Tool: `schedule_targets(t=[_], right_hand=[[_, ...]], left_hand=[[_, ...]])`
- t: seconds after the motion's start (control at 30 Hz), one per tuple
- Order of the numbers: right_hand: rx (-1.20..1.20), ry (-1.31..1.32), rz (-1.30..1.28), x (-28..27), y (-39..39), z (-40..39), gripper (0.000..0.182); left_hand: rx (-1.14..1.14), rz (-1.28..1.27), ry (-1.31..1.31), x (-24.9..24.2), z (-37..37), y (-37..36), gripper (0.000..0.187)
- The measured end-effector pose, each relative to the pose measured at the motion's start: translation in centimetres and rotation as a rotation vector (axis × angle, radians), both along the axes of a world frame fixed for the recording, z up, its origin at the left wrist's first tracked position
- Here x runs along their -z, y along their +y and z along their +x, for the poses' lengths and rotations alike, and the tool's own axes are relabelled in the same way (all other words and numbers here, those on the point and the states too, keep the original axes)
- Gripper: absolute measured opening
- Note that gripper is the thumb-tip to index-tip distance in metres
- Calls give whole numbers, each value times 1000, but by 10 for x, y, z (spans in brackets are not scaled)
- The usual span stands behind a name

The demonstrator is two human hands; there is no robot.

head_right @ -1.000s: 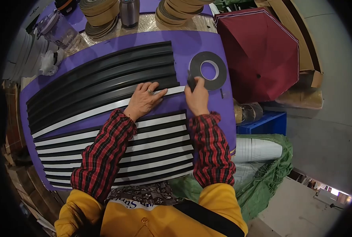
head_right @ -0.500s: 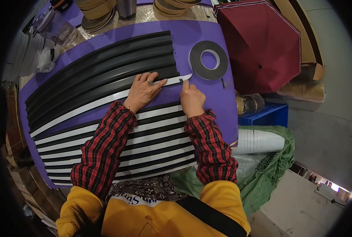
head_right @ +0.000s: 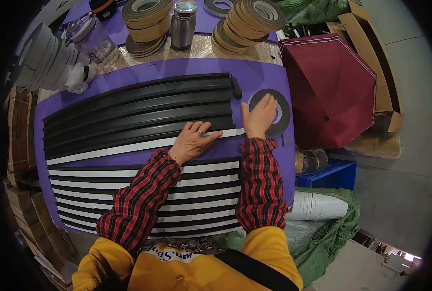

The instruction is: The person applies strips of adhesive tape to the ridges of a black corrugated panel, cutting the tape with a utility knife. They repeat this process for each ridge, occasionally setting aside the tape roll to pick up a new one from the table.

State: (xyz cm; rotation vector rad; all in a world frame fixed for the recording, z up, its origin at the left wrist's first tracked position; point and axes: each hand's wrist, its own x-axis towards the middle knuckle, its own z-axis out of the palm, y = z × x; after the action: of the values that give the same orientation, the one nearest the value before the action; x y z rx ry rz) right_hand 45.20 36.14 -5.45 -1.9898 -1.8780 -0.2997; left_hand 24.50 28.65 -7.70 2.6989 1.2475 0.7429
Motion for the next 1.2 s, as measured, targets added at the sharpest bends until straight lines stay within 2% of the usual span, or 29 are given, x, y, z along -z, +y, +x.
schedule_targets(t=[0.03, 0.1, 0.17, 0.23, 0.27, 0.3, 0.37, 0.4, 0.43, 0.47, 0.57, 0.6, 0.63, 0.67, 0.7, 0.73, 0.8, 0.83, 0.9, 0.93, 1.0, 1.03, 1.07, 1.1, 1.13, 1.17, 1.2], right_hand=[[75, 21, -140, 5, -13, 12, 77], [79, 19, -275, 21, -30, 19, 76], [43, -2, -216, 20, -32, 30, 70], [243, 685, 162, -22, -28, 25, 54], [268, 1182, 363, -55, -25, 32, 37], [69, 1477, 597, -89, -30, 34, 29], [-39, 1547, 578, -136, -50, 12, 30], [-182, 1521, 435, -132, -58, 13, 35], [-344, 1749, 279, -122, -67, 14, 40], [-357, 1800, 231, -119, -76, -2, 42], [-415, 2050, 7, -102, -97, -45, 46], [-493, 2035, -70, -93, -100, -64, 51], [-526, 2026, -85, -91, -103, -97, 52], [-553, 2003, -93, -92, -108, -133, 53], [-631, 2015, -104, -92, -113, -164, 49], [-617, 2054, -144, -91, -117, -192, 48], [-648, 2090, -187, -85, -122, -238, 46], [-686, 2092, -207, -81, -126, -258, 45], [-665, 2099, -233, -77, -136, -294, 46], [-681, 2105, -243, -75, -141, -311, 45], [-751, 2055, -241, -67, -149, -334, 44], [-642, 2025, -275, -68, -152, -338, 41], [-640, 2387, -324, -70, -151, -328, 40], [-699, 2483, -298, -86, -145, -319, 41], [-706, 2629, -221, -90, -143, -300, 39], [-745, 2259, -173, -95, -136, -272, 33], [-697, 2316, -67, -87, -131, -246, 35]], left_hand=[[-2, -16, 20, -2, 1, -1, 31], [-1, -30, 64, -4, 1, 0, 31], [6, -23, 51, -5, 1, -2, 31], [3, -12, 45, -7, 0, 2, 31], [5, -4, 57, -8, 0, 3, 32], [15, -6, 72, -9, -1, -2, 32], [86, -19, -92, -12, -8, -1, 31], [57, -30, -198, -17, -17, -4, 26], [-50, -22, -245, -24, -40, -9, 20], [-168, -10, -284, -30, -72, -18, 15], [-713, 52, -13, -15, -203, -56, 7], [-770, 25, 21, -9, -236, -70, 8], [-732, -54, -3, -11, -252, -78, 9], [-684, -136, -41, -11, -260, -85, 10], [-622, -319, 43, -14, -259, -90, 14], [-620, -321, 29, -19, -260, -96, 14], [-601, -478, -531, -37, -258, -94, 23], [-562, -557, -1016, -49, -251, -99, 28], [-442, -890, -1526, -87, -241, -112, 33], [-410, -945, -1683, -90, -238, -117, 30], [-368, -917, -1707, -83, -251, -129, 24], [-403, -839, -1799, -84, -260, -133, 21], [-447, -816, -1754, -84, -285, -140, 19], [-493, -797, -1711, -83, -314, -147, 17], [-661, -866, -1543, -84, -355, -157, 14], [-787, -828, -1421, -73, -401, -169, 16], [-973, -726, -1269, -65, -448, -180, 19]])
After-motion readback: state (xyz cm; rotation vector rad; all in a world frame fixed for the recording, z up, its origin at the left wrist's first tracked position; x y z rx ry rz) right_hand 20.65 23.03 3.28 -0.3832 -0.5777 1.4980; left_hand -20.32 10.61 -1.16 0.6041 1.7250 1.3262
